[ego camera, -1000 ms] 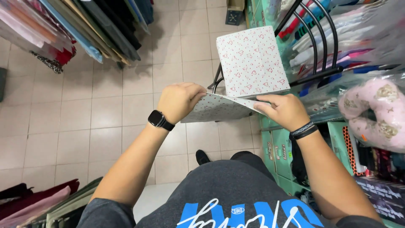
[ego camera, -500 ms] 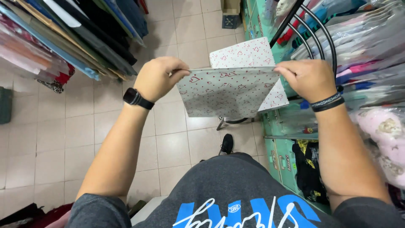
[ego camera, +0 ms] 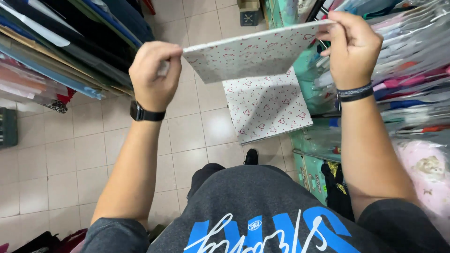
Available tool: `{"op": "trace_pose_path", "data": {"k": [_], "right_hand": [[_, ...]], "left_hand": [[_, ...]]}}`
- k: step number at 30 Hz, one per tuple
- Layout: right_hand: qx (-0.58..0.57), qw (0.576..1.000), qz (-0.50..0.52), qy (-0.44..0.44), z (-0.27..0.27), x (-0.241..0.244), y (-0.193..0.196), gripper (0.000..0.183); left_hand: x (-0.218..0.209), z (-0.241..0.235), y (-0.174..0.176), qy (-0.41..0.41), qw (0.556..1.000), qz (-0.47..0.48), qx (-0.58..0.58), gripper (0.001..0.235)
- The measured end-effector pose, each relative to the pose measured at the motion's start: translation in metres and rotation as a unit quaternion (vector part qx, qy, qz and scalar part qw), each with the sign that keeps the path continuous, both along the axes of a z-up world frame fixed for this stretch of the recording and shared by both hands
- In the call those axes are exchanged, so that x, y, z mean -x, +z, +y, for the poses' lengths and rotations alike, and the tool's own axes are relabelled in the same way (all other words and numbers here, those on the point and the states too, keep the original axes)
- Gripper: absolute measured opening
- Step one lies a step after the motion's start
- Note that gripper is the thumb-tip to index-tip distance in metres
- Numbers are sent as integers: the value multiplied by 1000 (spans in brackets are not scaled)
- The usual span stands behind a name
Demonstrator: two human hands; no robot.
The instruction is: Manually assembling paper gift bags by folding patterned paper and applying glue to the edges.
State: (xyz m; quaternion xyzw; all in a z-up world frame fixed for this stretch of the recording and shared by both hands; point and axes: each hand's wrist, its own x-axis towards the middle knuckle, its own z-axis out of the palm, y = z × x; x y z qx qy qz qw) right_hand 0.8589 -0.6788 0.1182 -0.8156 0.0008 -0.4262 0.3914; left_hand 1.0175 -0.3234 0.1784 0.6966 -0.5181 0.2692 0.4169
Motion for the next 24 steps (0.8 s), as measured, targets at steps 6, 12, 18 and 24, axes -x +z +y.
{"op": "trace_pose_path", "data": {"k": [6, 12, 18, 24], "right_hand": [[-271, 961, 46, -27, -1, 41, -101, 19], [-393, 882, 235, -110, -6, 78, -228, 28], [-387, 810, 408, -166, 0, 96, -275, 55], [-347, 794, 464, -184, 4, 106, -296, 57]], "left_hand": [[41, -3, -129, 41, 991, 123, -32, 22], [68, -20, -237, -3, 946, 191, -260, 11], [76, -23, -327, -75, 891, 122, -431, 9], [87, -19, -368, -96, 876, 97, -462, 10]]}}
